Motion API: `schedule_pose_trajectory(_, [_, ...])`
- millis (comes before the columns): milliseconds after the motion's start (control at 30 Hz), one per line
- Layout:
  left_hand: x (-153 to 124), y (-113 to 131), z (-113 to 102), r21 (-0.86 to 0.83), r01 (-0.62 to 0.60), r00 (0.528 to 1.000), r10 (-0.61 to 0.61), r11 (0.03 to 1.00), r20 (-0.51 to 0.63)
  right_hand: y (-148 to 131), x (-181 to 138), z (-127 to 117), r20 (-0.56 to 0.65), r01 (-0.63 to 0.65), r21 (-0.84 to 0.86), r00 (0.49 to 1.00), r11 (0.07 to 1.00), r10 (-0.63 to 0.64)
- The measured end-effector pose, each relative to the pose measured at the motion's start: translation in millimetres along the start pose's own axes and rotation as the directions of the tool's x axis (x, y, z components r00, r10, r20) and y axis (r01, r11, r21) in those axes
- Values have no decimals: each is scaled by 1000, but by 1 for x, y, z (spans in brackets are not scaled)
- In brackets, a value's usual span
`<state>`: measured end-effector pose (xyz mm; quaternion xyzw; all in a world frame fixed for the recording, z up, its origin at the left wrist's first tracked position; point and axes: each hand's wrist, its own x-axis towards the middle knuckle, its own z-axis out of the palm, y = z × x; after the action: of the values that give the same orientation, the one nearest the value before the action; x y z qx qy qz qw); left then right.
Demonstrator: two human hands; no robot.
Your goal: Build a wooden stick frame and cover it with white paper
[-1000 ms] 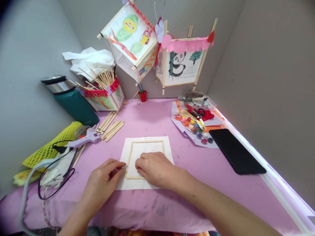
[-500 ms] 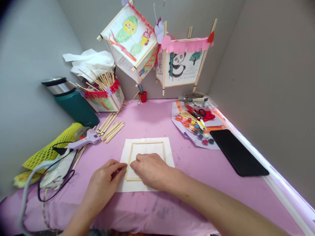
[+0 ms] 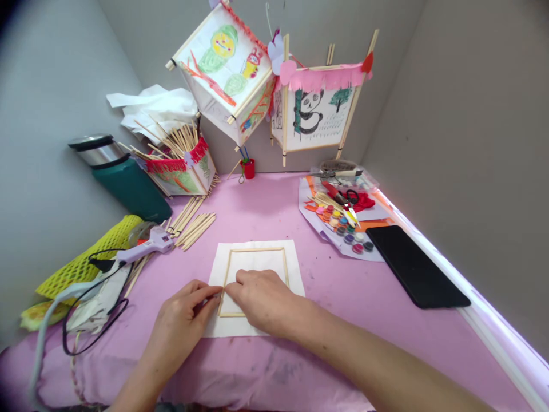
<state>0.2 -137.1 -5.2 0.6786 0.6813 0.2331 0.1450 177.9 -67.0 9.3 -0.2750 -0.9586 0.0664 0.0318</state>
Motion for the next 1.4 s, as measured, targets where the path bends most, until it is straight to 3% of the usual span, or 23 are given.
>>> schedule_pose_trajectory(633, [0,-2,3,-26,-30,999,29,999,-27,-2,0,1,27,-30,31,999,999,29])
schedule_pose_trajectory(1233, [0,-3,1,-64,-5,1000,6,998,16,-1,-2,4,-48,-6,8,999,1000,6])
schedule_pose_trajectory(1400, [3,-4,1,-62,-14,1000,14,998,6,0,-3,-1,-54,-26,82,998,996,31])
